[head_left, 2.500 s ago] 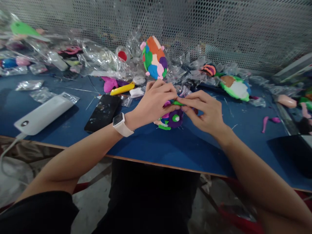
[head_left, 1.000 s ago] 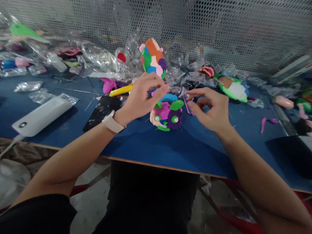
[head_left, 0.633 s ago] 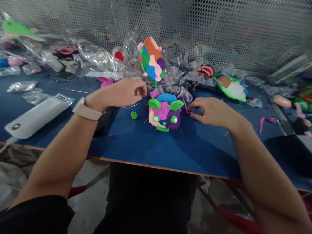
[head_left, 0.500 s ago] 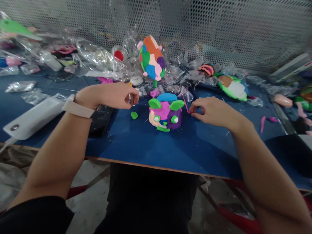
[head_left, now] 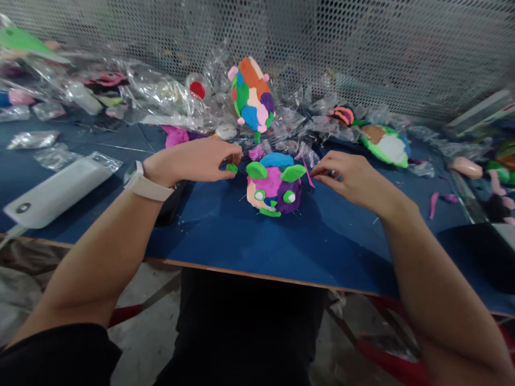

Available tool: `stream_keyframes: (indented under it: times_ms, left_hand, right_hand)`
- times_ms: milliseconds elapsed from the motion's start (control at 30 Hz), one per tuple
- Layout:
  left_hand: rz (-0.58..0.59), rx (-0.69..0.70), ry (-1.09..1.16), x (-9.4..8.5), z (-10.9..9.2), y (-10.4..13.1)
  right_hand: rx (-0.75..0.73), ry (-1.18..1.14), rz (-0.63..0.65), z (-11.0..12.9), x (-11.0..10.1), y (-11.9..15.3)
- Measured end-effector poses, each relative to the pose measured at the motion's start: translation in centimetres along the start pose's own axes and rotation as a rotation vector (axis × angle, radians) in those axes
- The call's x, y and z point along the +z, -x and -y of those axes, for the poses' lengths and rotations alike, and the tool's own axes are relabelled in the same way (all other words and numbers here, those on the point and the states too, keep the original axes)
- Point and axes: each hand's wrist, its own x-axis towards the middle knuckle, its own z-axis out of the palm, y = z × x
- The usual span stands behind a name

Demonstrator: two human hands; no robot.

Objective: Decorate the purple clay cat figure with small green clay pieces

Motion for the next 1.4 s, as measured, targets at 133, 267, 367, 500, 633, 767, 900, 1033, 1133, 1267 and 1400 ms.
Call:
stream_keyframes:
  times_ms: [133, 267, 367, 500, 633, 767, 900, 1033, 1133, 1267, 1400]
  left_hand:
    - [0.054, 0.033, -0.014, -0.3, -0.8, -0.1]
    - [0.008, 0.018, -0.058, 0.3, -0.3, -0.3]
    - [-0.033, 0.072, -0.066, 0.7, -0.1, -0.4]
    - [-0.204, 0.177, 0.077, 0.2, -0.7, -0.2]
    - [-0.341, 0.251, 0.326, -0.5, -1.5, -0.1]
    - [-0.553, 0.32, 0.406, 0.8, -2.6, -1.0]
    - [-0.751, 0.294, 0.345, 3.0, -5.5, -1.8]
    - [-0.789, 0.215, 0.345, 4.3, -7.9, -1.9]
    - [-0.738, 0.157, 0.292, 4.7, -8.2, -1.9]
    - [-0.729, 0.118, 0.282, 5.2, -8.1, -2.2]
    - [-0.744, 0.122, 0.295, 5.4, -8.1, -2.4]
  right_hand:
    - [0.005, -0.022, -0.054, 0.7, 0.1, -0.1]
    - [-0.019, -0.015, -0.04, 0.7, 0.4, -0.1]
    - [-0.005, 0.033, 0.025, 0.5, 0.4, 0.1]
    - [0.054, 0.107, 0.058, 0.6, 0.3, 0.5]
    - [0.045, -0.019, -0.334, 2.1, 0.8, 0.3]
    - [-0.092, -0.247, -0.603, 4.4, 1.8, -0.2]
    - [-0.18, -0.152, -0.614, 5.4, 2.6, -0.4]
    - [-0.207, -0.124, -0.672, 5.4, 3.4, -0.4]
    - [-0.225, -0.067, -0.71, 5.2, 3.8, -0.3]
    - [-0.219, 0.071, -0.748, 5.0, 4.6, -0.3]
    - [-0.288, 0.077, -0.832, 4.8, 5.2, -0.4]
